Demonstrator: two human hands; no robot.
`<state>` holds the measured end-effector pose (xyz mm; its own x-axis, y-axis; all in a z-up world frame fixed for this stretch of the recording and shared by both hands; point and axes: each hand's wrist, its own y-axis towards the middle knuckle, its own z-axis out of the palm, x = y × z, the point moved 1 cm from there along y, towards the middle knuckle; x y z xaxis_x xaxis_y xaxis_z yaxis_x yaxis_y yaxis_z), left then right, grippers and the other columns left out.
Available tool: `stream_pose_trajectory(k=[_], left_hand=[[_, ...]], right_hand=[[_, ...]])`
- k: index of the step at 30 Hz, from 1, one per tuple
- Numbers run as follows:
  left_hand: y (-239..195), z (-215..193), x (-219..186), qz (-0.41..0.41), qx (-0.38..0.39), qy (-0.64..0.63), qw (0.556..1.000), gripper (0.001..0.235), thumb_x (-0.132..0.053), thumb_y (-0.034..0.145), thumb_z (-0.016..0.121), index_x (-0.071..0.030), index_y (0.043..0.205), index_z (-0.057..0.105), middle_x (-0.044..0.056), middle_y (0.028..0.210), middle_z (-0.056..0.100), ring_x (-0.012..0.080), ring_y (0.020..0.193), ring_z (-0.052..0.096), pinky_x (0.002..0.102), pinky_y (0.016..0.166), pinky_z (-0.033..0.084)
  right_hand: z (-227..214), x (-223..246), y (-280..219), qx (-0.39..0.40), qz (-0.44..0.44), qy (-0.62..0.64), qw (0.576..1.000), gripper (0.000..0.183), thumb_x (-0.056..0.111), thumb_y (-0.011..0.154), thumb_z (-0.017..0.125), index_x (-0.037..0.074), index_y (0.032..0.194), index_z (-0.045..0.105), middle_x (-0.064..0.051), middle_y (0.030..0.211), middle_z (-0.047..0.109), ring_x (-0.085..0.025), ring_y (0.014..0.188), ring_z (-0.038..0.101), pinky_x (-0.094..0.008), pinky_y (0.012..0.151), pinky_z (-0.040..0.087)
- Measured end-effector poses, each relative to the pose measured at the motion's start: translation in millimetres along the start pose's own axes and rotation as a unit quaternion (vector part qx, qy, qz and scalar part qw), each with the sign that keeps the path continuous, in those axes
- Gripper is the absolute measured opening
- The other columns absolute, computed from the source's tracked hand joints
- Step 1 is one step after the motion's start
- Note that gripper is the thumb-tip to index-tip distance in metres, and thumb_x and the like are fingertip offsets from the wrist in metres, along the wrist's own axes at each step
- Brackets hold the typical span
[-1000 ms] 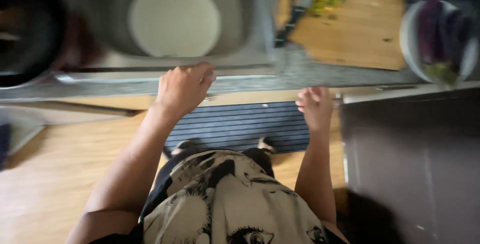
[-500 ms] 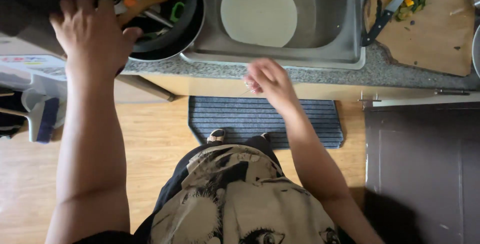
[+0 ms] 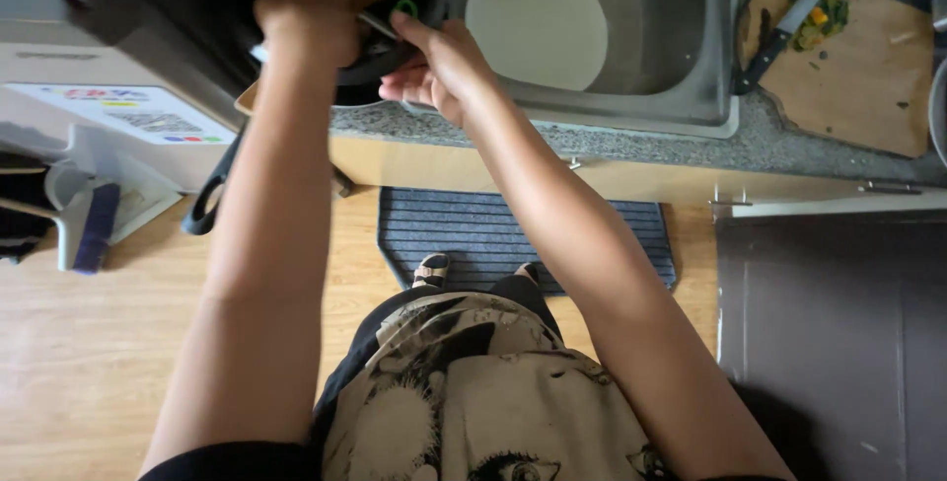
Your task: The person cuts a yellow squash into small pieces on a wooden cutting board using a knife and places the pieces into a white bowl. They then open a drawer to retrieve a white bowl and a wooden spoon, and later place a black pot lid into the drawer.
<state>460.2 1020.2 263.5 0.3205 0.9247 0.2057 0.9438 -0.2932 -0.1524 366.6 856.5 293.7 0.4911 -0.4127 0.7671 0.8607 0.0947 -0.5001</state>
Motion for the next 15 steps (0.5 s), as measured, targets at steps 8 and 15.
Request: stream_pose_trajectory(k=[8,15], left_hand=[[-15.8,-19.9,-7.6,-0.033,-0.126,-0.091,0.987,0.042,-0.032,0.093,0.06,-0.06,0.123,0.068,-0.003,0.118,0.074,0.0353,0.091,0.075,0.054,0.062,0.059],[-4.5,-18.2,-11.5,-0.072,-0.198,-0.091,0.973,0.018,-0.022,0.086,0.071,-0.016,0.102,0.076,0.017,0.078,0.077,0.0377,0.055,0.074,0.047,0.042,0.057]], right_hand=[[-6.8,-40.3,54.9,-0.038,-0.136,0.206,0.968,0.037,-0.003,0.08,0.059,0.002,0.116,0.054,-0.022,0.098,0.056,-0.034,0.082,0.05,-0.058,0.07,0.057],[-21.1,-6.9,45.8,0.14,-0.28,0.281,0.907,0.032,-0.015,0.081,0.052,0.003,0.108,0.052,-0.022,0.108,0.055,-0.034,0.094,0.048,-0.055,0.085,0.046]])
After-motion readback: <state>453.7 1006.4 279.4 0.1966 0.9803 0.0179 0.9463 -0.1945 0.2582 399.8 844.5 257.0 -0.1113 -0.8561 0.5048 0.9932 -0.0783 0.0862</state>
